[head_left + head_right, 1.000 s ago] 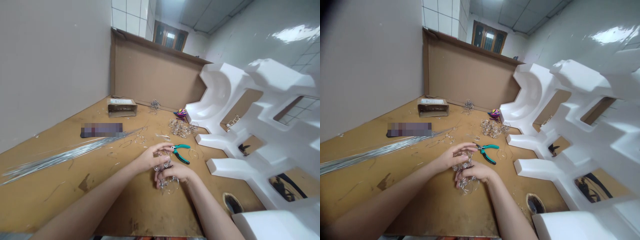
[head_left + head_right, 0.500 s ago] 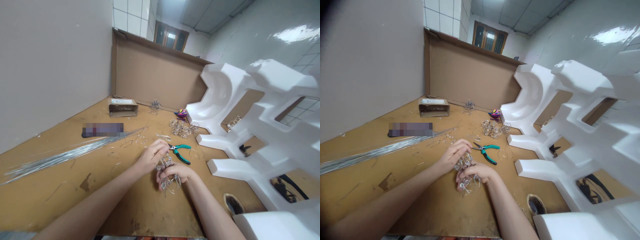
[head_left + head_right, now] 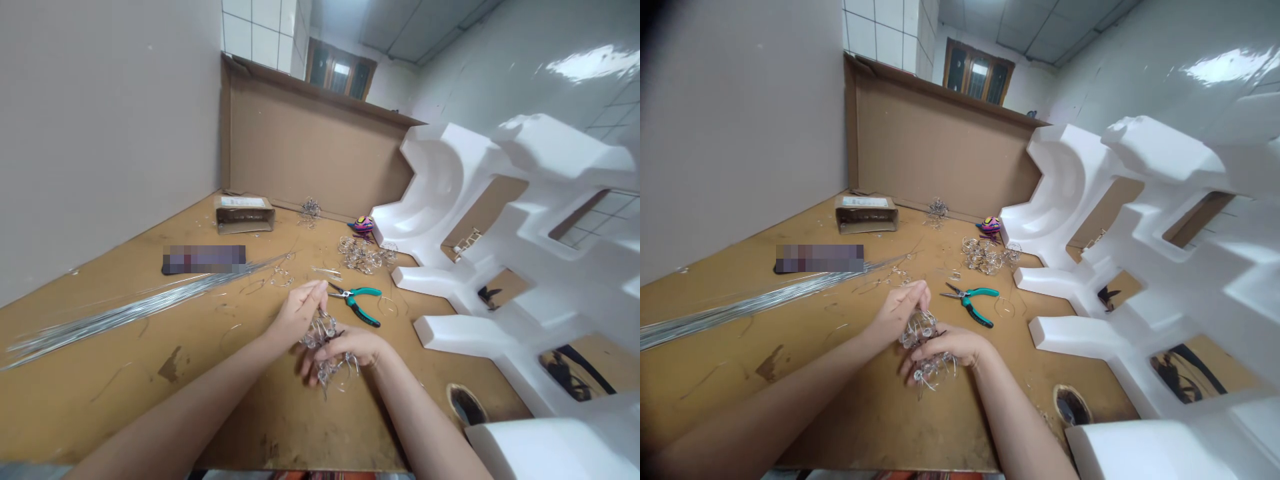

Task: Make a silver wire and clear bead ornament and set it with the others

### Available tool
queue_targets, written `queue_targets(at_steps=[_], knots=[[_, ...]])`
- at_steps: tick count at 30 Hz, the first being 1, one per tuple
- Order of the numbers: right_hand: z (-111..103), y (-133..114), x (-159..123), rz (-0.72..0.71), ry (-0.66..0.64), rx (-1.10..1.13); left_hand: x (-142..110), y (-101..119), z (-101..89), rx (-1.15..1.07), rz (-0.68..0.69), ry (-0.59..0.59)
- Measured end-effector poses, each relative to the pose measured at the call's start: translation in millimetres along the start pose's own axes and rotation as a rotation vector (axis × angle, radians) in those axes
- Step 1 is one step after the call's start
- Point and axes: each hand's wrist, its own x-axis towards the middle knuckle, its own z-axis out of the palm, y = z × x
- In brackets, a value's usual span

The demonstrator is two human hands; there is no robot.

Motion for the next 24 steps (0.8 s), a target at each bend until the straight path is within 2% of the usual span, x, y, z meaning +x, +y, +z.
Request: queue_targets(at_steps=[5,9,11,15,21,24], knots=[[-5.7,-8.0,-5.5,-0.119,0.108,0.087,2.8,-7.9,-2.5,-0.120,-0.108,0.194],[-19.2,-14.2,-9.0,-0.296,0.371,0.231,12.1,-22.9,-11.1,-0.269,-0.280,0.461],[-24.8,-15.8,-9.3,-0.395,0.449,0.264,20.6,-29.3,-14.8,-0.362,-0.386,0.607],[-30.4,-26.4,-4.8,-0.503,0.544,0.206,50.6,-31.4,-17.4,-0.324,-0.388,0.593],[-46.0,-77.2,4.6,-0.668,0.977,0.036,116.0,-22.8,-7.3,-0.320,-0.292,0.585],[-61.5,-91.9,5.9,-0.720,1.107,-0.070,135.6,-28.9,1.6,-0.344,-0.262,0.594]])
